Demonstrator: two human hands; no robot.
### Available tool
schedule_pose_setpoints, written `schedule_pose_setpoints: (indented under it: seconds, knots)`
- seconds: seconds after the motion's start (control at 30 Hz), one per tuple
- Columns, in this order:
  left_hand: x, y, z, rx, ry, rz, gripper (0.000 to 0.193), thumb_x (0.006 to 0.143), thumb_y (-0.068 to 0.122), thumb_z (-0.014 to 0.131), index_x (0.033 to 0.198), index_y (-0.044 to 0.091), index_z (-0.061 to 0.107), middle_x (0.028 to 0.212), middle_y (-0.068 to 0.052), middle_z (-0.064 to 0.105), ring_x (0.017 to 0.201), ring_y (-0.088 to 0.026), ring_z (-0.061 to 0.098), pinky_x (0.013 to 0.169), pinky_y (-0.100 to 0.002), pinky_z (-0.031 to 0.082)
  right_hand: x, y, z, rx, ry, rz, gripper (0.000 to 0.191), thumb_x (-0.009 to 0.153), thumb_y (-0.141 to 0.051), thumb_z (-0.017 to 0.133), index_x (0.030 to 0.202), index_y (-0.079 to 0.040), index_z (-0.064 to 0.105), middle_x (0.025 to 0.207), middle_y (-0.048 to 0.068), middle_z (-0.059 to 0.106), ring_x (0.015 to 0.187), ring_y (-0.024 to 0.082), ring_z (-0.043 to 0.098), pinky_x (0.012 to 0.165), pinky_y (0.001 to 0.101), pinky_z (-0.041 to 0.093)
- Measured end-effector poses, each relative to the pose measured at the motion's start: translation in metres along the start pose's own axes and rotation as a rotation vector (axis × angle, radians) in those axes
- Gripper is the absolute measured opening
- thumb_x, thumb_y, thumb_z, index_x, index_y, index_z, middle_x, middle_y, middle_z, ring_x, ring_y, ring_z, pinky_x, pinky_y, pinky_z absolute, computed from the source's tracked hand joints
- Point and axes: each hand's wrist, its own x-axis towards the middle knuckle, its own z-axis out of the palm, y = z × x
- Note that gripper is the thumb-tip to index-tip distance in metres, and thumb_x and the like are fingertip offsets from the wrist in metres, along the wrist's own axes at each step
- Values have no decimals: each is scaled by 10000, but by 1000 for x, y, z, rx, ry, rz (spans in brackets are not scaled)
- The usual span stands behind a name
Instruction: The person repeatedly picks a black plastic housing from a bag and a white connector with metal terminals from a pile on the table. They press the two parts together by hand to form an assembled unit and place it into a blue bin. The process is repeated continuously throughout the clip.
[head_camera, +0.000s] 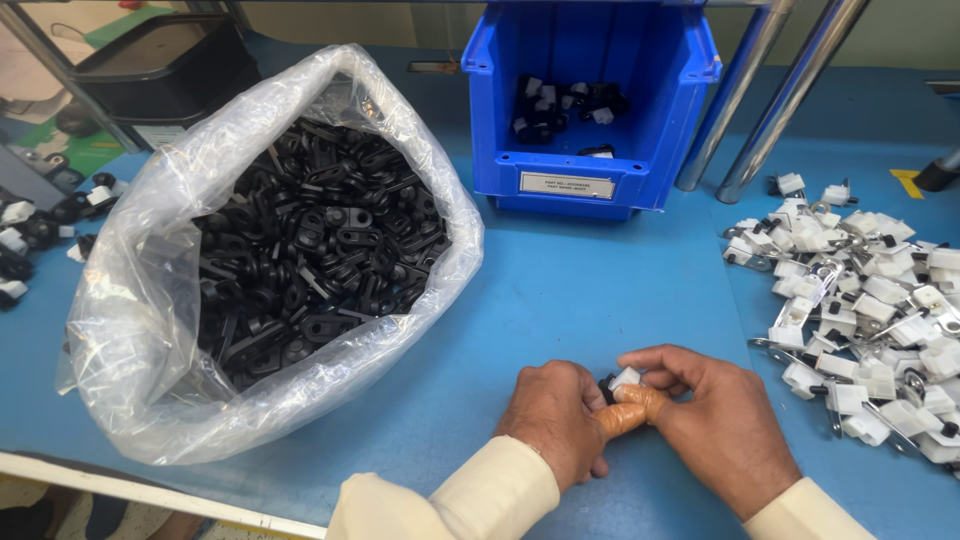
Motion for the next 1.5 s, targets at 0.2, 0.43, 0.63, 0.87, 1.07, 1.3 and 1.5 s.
schedule_pose_setpoints:
  seconds: [0.2, 0.43, 0.63, 0.87, 1.07, 1.3, 1.5]
  knots:
    - [8, 5, -2, -16, 7, -32, 45, 922, 46, 689, 927, 5, 671, 742, -112, 737, 568, -193, 734, 446, -286, 562, 15, 17, -1, 246, -125, 110, 311, 862, -79, 718, 1149, -142, 822, 860, 38, 798, 670, 112, 585, 600, 275, 491]
    - [12, 5, 1, -173, -15, -11, 199, 944, 124, 712, 874, -56, 663, 741, -136, 730, 571, -199, 734, 438, -286, 569, 21, 18, 1, 226, -158, 175, 236, 932, -150, 728, 1154, -140, 807, 873, 47, 790, 648, 110, 538, 558, 277, 435]
    - [3, 14, 2, -184, 60, -42, 259, 975, 130, 604, 851, -83, 684, 763, -180, 746, 578, -232, 748, 464, -315, 593, 19, 18, 4, 244, -163, 76, 253, 921, -158, 732, 1164, -125, 793, 862, 82, 813, 689, 131, 632, 576, 302, 474]
    - [1, 25, 10, 316, 251, 38, 240, 881, 217, 764, 873, -22, 743, 858, -214, 732, 726, -302, 697, 691, -410, 612, -4, 9, 7, -137, 84, -261, 289, 854, -180, 756, 1128, -93, 786, 921, 68, 769, 727, 163, 707, 650, 323, 581]
    - [-10, 20, 18, 51, 235, -61, 240, 950, 210, 718, 888, -22, 721, 829, -208, 786, 698, -255, 766, 676, -390, 615, 13, -8, -6, 59, -187, 77, 279, 911, -170, 736, 1171, -69, 734, 829, 98, 732, 582, 169, 657, 536, 338, 561]
    - [-18, 16, 23, -54, 290, 76, 124, 920, 109, 690, 1008, 38, 641, 859, -141, 752, 738, -266, 760, 655, -417, 616, 18, -23, -17, -36, -401, 48, 231, 965, -248, 642, 1102, -63, 656, 754, 72, 707, 509, 144, 603, 450, 340, 520]
    - [-16, 12, 31, 150, 340, 200, 123, 927, 68, 695, 1034, 33, 644, 907, -169, 728, 858, -340, 717, 719, -451, 588, 11, -19, -13, 23, -312, 84, 226, 995, -272, 643, 1080, -64, 664, 631, 110, 649, 467, 153, 544, 423, 323, 443]
